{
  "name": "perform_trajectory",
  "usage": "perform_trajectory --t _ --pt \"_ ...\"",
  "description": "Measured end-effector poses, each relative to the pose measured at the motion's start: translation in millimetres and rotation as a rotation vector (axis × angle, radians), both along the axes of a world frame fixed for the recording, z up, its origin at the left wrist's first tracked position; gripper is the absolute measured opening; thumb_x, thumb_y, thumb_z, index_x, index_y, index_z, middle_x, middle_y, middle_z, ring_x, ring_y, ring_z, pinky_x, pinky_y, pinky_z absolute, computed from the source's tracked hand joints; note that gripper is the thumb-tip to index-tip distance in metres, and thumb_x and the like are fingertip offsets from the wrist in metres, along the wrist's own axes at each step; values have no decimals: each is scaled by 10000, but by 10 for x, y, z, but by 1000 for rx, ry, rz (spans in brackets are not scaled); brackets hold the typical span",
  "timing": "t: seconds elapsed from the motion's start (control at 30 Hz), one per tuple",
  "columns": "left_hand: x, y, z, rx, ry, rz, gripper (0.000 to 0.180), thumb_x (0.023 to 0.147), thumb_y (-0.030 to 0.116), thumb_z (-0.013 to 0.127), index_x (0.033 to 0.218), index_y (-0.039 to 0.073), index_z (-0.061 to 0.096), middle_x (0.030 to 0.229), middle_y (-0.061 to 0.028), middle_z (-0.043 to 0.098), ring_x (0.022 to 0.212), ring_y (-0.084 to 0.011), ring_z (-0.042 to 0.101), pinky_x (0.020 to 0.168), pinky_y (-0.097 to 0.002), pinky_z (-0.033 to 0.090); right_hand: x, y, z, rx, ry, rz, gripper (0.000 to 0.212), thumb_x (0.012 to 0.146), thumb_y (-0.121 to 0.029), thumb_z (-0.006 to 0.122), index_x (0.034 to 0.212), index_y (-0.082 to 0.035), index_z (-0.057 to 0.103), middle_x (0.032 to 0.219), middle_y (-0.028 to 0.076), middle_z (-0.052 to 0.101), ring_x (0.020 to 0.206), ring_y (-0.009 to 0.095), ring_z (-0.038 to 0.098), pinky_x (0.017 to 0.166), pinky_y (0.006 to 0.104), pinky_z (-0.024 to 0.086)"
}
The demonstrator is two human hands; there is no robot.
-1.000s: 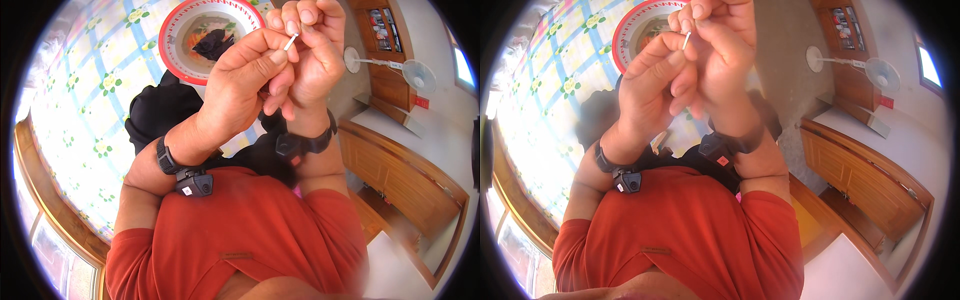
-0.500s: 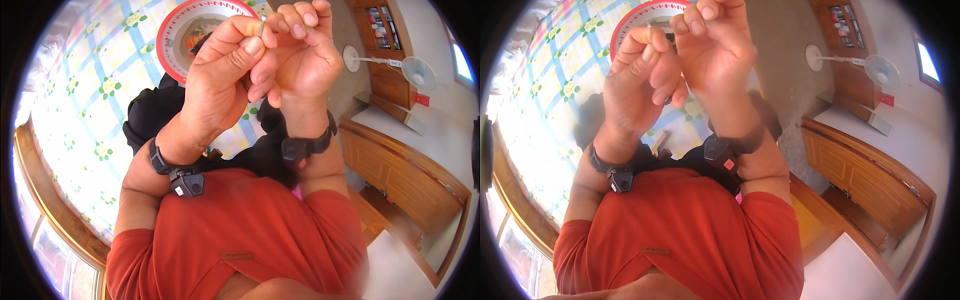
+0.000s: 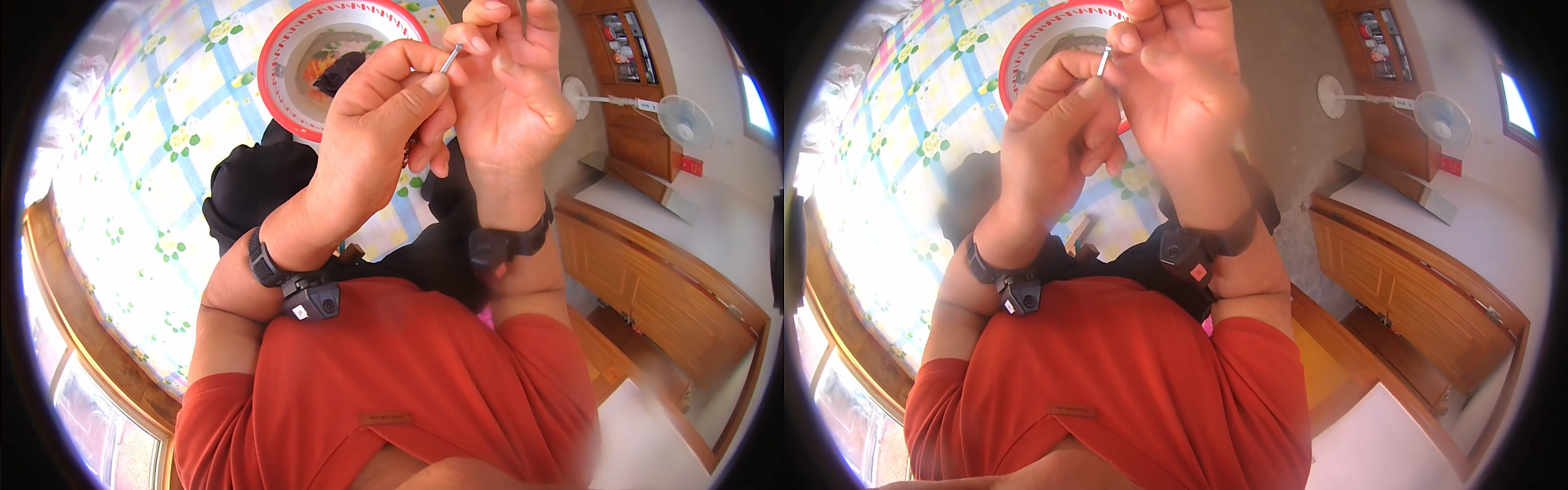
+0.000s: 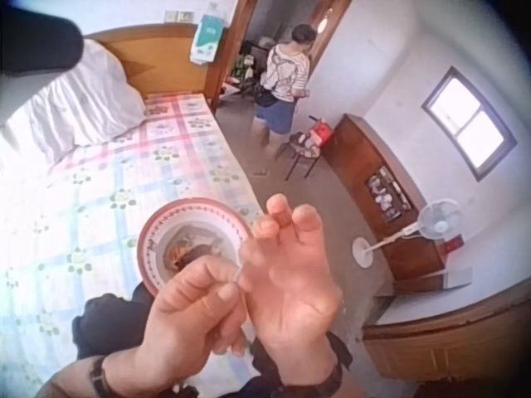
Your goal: The person holds a small electronic component and a thin metal pin, attempting to insert the pin into a hole on the component by hand while seated.
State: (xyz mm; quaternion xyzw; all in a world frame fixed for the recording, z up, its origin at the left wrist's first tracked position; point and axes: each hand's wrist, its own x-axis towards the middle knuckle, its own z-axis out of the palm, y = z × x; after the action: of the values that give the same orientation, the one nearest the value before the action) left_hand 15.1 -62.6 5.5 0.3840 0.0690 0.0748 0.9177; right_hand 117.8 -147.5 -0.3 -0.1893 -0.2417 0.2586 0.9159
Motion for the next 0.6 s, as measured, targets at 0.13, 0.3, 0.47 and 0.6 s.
perform_trajectory --t 0.13,0.3,0.47,0.6 --pt "-3 -9 -7 32 -20 -3 127 969 93 431 1011 17 524 581 -16 467 431 -67 382 444 -228 421 12 -8 22 -25 0 -16 428 742 70 555 1139 -90 544 1230 88 484 1003 181 516 669 270 478" --pt "-4 -30 -5 33 -31 -57 136 978 92 426 1011 4 524 584 -9 476 437 -52 401 444 -209 422 10 -40 24 -34 19 38 427 726 82 532 1115 -93 566 1221 89 497 988 165 526 624 227 469" --pt "-2 -38 1 61 -32 -78 153 984 108 419 1014 1 524 586 -4 477 441 -46 410 454 -202 435 -3 -40 14 -41 53 10 436 709 83 521 1103 -96 575 1217 87 506 979 155 533 592 202 457" --pt "-8 -33 5 51 -11 -83 165 982 128 422 1019 10 531 594 -6 466 445 -56 394 456 -212 436 -11 -19 3 -56 67 -33 446 699 84 511 1102 -95 573 1219 87 511 978 151 532 592 195 457"
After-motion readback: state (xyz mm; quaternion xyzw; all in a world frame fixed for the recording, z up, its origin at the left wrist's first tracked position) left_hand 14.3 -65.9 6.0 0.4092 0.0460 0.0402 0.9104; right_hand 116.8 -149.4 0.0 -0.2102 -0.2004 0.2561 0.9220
